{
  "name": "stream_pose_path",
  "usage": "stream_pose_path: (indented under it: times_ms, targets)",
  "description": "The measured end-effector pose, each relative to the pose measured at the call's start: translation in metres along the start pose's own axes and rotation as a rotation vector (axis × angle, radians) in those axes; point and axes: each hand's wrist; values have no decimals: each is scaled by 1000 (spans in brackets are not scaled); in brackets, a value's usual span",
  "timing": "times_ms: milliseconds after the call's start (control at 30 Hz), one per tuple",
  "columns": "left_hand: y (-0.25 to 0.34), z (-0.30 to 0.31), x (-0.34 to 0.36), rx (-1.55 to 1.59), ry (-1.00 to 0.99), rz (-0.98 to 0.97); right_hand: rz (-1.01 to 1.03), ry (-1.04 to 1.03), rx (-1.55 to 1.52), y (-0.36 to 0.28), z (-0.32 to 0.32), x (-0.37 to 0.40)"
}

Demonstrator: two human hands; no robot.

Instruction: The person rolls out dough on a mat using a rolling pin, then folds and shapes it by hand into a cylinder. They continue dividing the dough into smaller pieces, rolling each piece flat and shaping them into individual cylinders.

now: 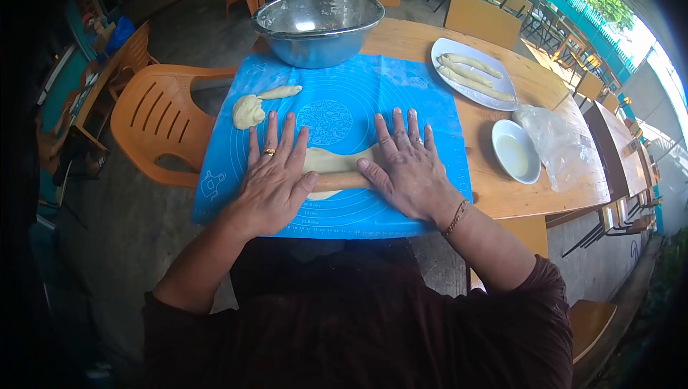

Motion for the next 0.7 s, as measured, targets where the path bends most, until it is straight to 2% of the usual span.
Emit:
stream_pose_path:
  times_ms: [100, 167, 233, 333, 400, 533, 600, 633, 700]
  targets:
    - [0, 3, -25, -56, -65, 104, -44, -62, -43, 12, -1, -27]
    - [-2, 6, -46, -31, -172, 253, -93, -152, -70, 22, -4, -48]
    - [-2, 8, -48, -18, -192, 273, -109, -171, -88, 22, -4, -51]
    - [-1, 4, -25, -32, -138, 203, -79, -146, -55, 10, 1, -28]
    - [1, 2, 4, 17, -2, 27, 13, -36, -2, 0, 0, -4]
    - [3, 4, 14, 34, -15, -12, 48, 8, -23, -4, 2, 2]
    - [2, 7, -10, -42, -106, 150, -16, -72, -31, 5, 2, -24]
    - [0, 7, -21, -44, -101, 152, -13, -68, -29, 10, 0, -37]
    - [-6, 6, -39, 54, -175, 286, -99, -200, -108, 17, -3, -59]
Point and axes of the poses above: each hand's wrist, its own x-axis away from the middle knuckle, its own z-axis out of the back of the hand, y = z × x, and after that the axes turned 13 degrees about z, right-handed
